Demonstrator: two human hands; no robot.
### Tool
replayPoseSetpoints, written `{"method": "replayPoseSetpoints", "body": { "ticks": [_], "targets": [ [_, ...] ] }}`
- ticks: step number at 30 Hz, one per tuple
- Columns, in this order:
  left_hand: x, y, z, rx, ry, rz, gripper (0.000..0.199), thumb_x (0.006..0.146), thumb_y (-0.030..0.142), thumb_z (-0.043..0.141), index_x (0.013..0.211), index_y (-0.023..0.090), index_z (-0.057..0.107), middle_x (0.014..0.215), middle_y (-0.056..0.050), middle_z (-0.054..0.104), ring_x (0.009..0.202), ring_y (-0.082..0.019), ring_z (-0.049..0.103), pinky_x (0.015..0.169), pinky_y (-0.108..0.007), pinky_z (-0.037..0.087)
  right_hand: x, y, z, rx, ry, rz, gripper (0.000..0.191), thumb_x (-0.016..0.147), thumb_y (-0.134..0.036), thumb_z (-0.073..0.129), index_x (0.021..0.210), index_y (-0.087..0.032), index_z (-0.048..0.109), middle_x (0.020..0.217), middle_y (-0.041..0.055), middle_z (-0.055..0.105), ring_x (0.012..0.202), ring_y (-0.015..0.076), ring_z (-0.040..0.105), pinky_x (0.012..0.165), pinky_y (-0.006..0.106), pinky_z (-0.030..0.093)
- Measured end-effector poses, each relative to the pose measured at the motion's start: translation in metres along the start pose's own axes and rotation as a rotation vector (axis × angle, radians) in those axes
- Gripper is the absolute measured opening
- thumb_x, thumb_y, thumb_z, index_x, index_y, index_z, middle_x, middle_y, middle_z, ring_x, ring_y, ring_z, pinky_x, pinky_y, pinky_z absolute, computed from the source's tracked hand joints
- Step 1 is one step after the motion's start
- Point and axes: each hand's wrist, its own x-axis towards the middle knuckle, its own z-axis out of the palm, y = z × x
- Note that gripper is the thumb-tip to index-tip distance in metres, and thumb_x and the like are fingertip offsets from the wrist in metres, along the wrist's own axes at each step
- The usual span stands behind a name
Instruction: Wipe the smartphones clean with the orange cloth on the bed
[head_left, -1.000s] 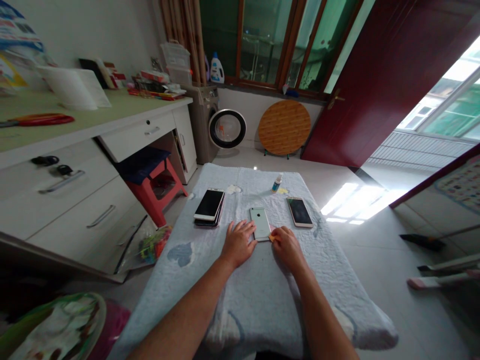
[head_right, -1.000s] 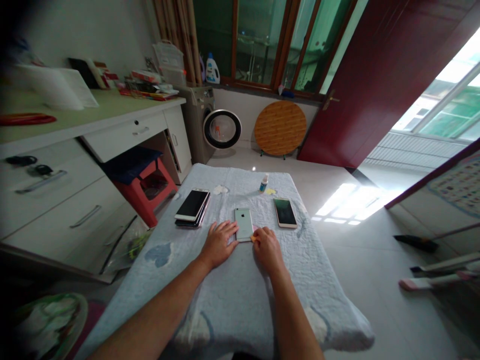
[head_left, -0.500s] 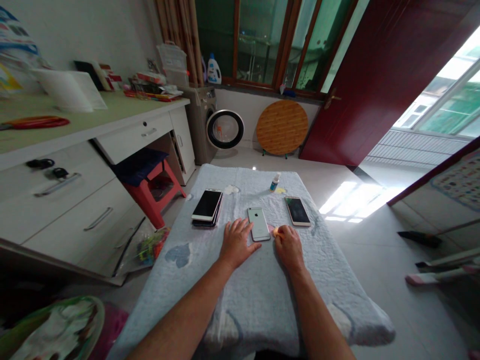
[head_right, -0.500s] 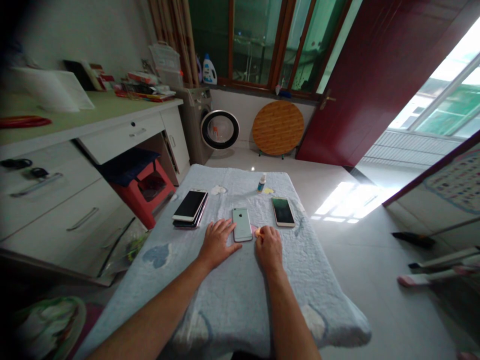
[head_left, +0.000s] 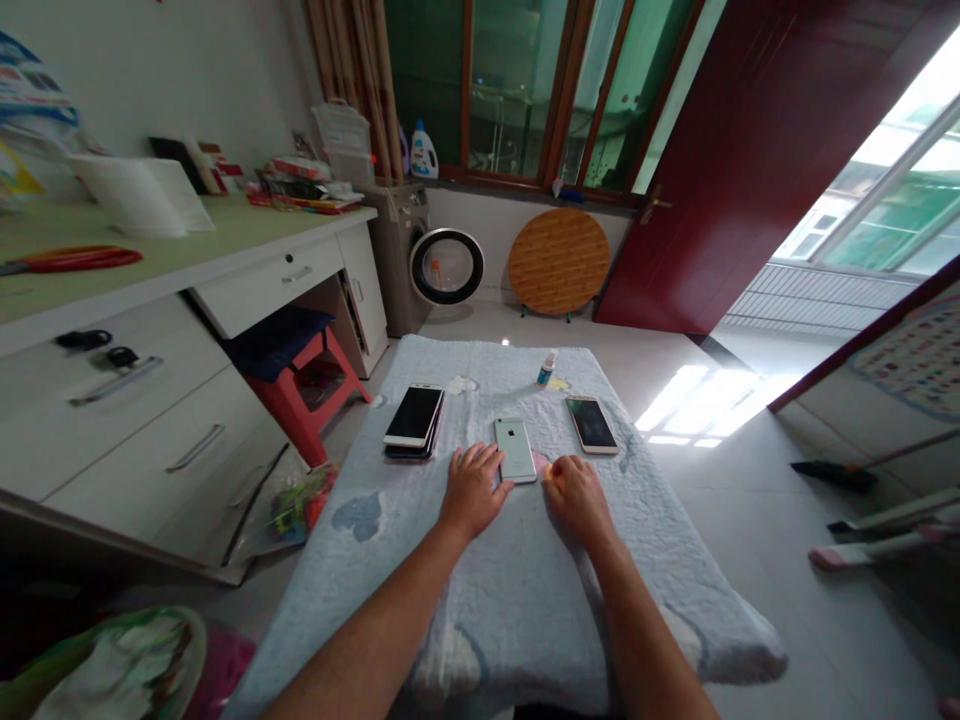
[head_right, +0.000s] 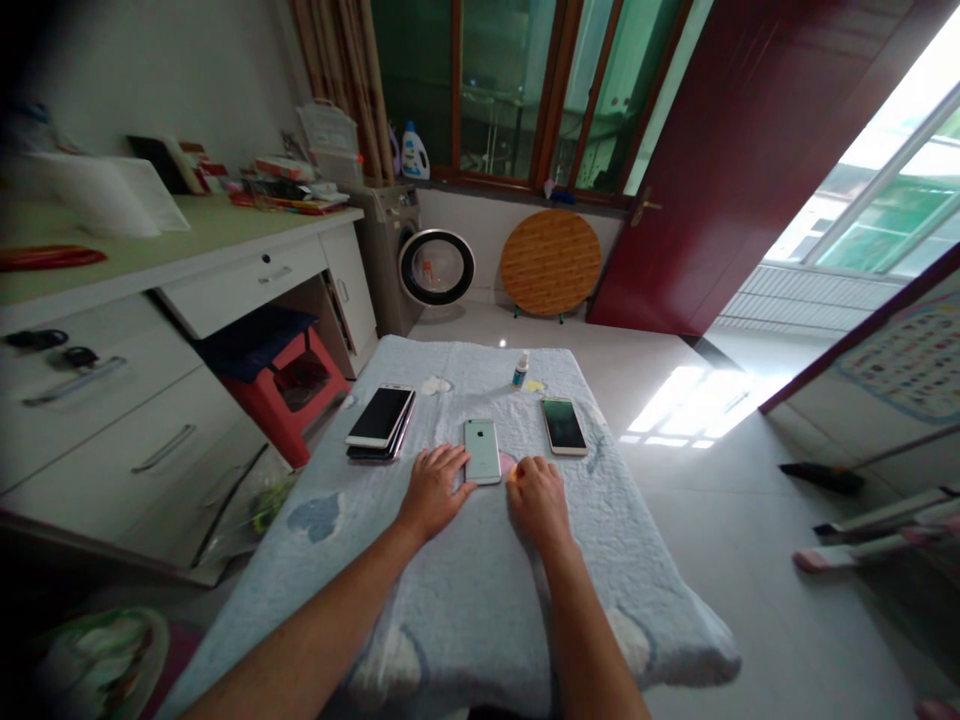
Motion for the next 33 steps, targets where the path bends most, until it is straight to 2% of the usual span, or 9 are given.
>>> {"method": "replayPoseSetpoints", "body": {
  "ticks": [5,8,12,19,23,25,27,31,33],
  "targets": [
    [0.001,-0.001,-0.001,-0.022,0.0,-0.011,0.043,0.081,0.034,0.069,0.122,0.023,0.059,0.132,-0.006,0.06,0.127,-0.029,0.047,0.111,-0.052,0.026,-0.003,0.005,-0.004,0.125,-0.003,0.034,0.016,0.086,-0.02,0.049,0.1,-0.018,0.057,0.093,0.0061,0.063,0.086,0.019,0.056,0.075,0.027,0.039],
    [0.001,-0.001,-0.002,-0.033,0.012,-0.018,0.042,0.08,0.033,0.07,0.12,0.023,0.061,0.131,-0.006,0.061,0.126,-0.029,0.048,0.111,-0.051,0.026,-0.003,0.01,-0.008,0.14,0.047,0.02,0.012,0.088,-0.024,0.049,0.093,-0.02,0.06,0.089,0.005,0.061,0.082,0.0184,0.054,0.074,0.027,0.039],
    [0.001,-0.001,-0.002,-0.04,0.029,-0.022,0.042,0.079,0.032,0.071,0.118,0.021,0.062,0.129,-0.007,0.062,0.124,-0.029,0.049,0.111,-0.051,0.028,-0.003,0.018,-0.011,0.082,0.114,-0.003,0.021,0.091,-0.029,0.047,0.082,-0.02,0.064,0.086,0.0053,0.061,0.081,0.0179,0.053,0.076,0.028,0.038],
    [0.002,-0.004,0.001,-0.044,0.079,-0.039,0.033,0.082,0.03,0.066,0.113,0.02,0.065,0.127,-0.009,0.062,0.123,-0.028,0.049,0.109,-0.05,0.032,-0.005,0.016,-0.015,-0.078,0.012,0.098,0.044,0.097,-0.041,0.037,0.076,-0.021,0.071,0.089,0.0062,0.069,0.085,0.0184,0.057,0.078,0.031,0.033],
    [0.003,-0.004,0.0,-0.043,0.071,-0.034,0.028,0.085,0.024,0.06,0.112,0.02,0.066,0.126,-0.009,0.063,0.122,-0.027,0.05,0.109,-0.049,0.032,-0.004,0.019,-0.017,-0.129,0.034,0.174,0.033,0.096,-0.036,0.039,0.098,-0.021,0.067,0.087,0.0066,0.071,0.09,0.0208,0.06,0.084,0.035,0.031],
    [0.003,-0.005,0.0,-0.053,0.069,-0.039,0.028,0.085,0.021,0.057,0.112,0.02,0.066,0.126,-0.008,0.063,0.121,-0.026,0.051,0.109,-0.049,0.033,-0.004,0.023,-0.017,-0.136,0.07,0.182,0.03,0.093,-0.033,0.043,0.111,-0.02,0.062,0.091,0.0072,0.071,0.093,0.0219,0.061,0.089,0.038,0.031],
    [0.004,-0.006,0.001,-0.074,0.078,-0.048,0.03,0.086,0.017,0.054,0.113,0.021,0.065,0.125,-0.007,0.063,0.12,-0.025,0.051,0.109,-0.048,0.034,-0.004,0.023,-0.017,-0.162,0.116,0.162,0.032,0.09,-0.034,0.045,0.114,-0.019,0.06,0.101,0.0093,0.07,0.101,0.0248,0.058,0.094,0.042,0.03],
    [0.006,-0.011,0.004,-0.147,0.129,-0.077,0.035,0.086,0.012,0.048,0.116,0.018,0.064,0.127,-0.008,0.062,0.119,-0.023,0.053,0.107,-0.044,0.039,-0.002,0.003,-0.018,-0.208,0.192,0.074,0.033,0.088,-0.037,0.05,0.113,-0.019,0.062,0.126,0.0134,0.058,0.117,0.0307,0.047,0.098,0.047,0.03],
    [0.006,-0.014,0.006,-0.185,0.159,-0.088,0.037,0.087,0.012,0.045,0.118,0.017,0.063,0.129,-0.009,0.061,0.121,-0.023,0.053,0.107,-0.042,0.04,0.0,-0.017,-0.012,-0.187,0.153,0.009,0.033,0.087,-0.038,0.054,0.113,-0.019,0.062,0.128,0.0135,0.056,0.12,0.0307,0.044,0.1,0.045,0.031]
  ]
}}
